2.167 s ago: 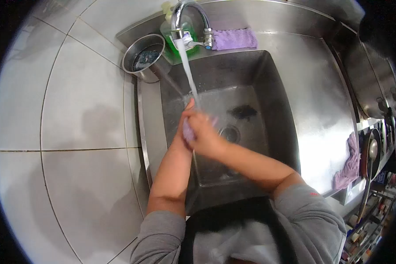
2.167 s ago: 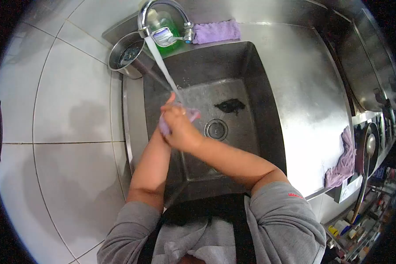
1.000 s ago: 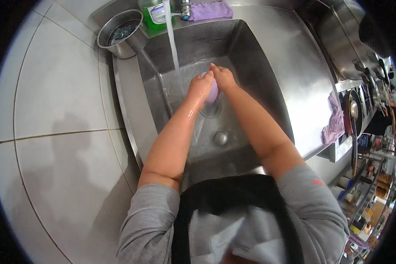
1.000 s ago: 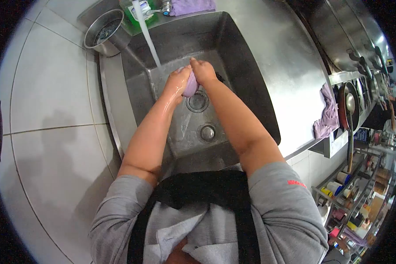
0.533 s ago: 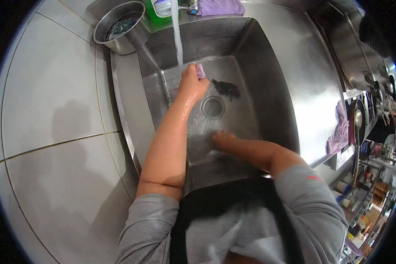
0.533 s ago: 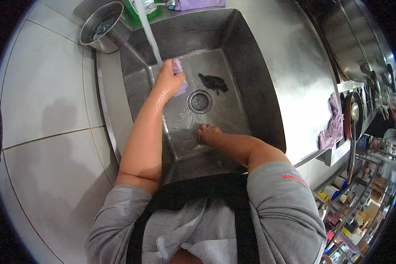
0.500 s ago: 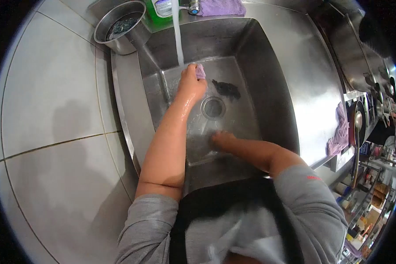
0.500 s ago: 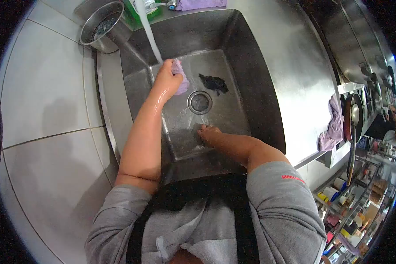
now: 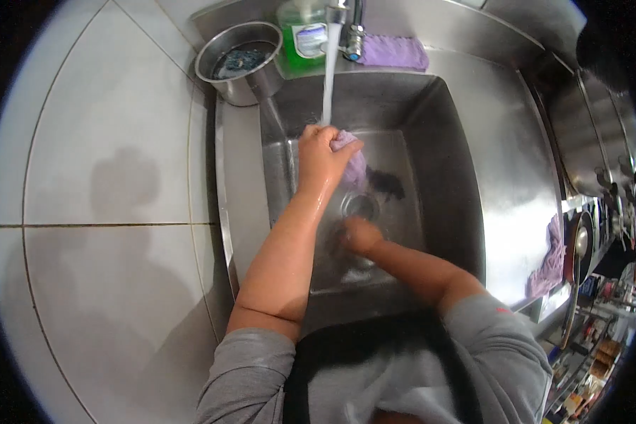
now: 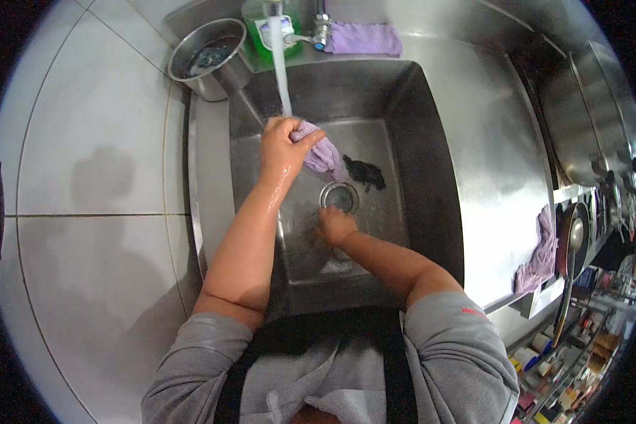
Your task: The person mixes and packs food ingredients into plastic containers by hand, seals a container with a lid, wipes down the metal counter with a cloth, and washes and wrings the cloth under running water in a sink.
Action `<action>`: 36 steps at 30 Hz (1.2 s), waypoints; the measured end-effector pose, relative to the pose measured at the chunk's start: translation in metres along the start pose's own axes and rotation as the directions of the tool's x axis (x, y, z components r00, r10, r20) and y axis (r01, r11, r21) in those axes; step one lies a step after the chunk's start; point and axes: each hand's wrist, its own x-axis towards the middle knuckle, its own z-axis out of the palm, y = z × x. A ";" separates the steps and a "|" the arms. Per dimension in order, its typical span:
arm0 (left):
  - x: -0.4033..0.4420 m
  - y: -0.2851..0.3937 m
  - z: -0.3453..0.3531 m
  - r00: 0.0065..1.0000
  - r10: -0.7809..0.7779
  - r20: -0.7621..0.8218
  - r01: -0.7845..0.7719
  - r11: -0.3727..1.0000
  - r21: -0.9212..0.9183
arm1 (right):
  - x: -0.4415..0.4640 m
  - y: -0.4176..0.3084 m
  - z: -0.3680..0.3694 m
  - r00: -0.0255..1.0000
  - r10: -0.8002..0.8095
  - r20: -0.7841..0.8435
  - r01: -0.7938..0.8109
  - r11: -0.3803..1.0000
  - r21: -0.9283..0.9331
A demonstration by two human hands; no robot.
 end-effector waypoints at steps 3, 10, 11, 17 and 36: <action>0.003 -0.016 0.011 0.939 -0.326 0.114 0.345 0.872 -0.347 | 0.050 0.017 -0.033 0.713 0.229 -0.662 0.184 0.851 0.492; 0.011 -0.035 0.003 0.972 -0.015 -0.235 0.008 1.000 -0.030 | 0.082 -0.023 -0.140 0.805 -0.220 -0.550 0.413 0.874 0.255; 0.015 -0.028 -0.009 0.967 -0.156 -0.201 0.131 0.982 -0.135 | 0.071 -0.034 -0.149 0.800 -0.182 -0.572 0.411 0.861 0.300; 0.019 -0.031 -0.024 0.911 -0.322 -0.259 0.202 0.893 -0.401 | 0.046 -0.041 -0.185 0.820 -0.097 -0.564 0.303 0.909 0.285; 0.015 0.025 -0.075 0.964 -0.156 0.214 0.249 0.806 -0.537 | 0.007 -0.035 -0.162 0.883 -0.431 -0.187 0.470 0.821 0.323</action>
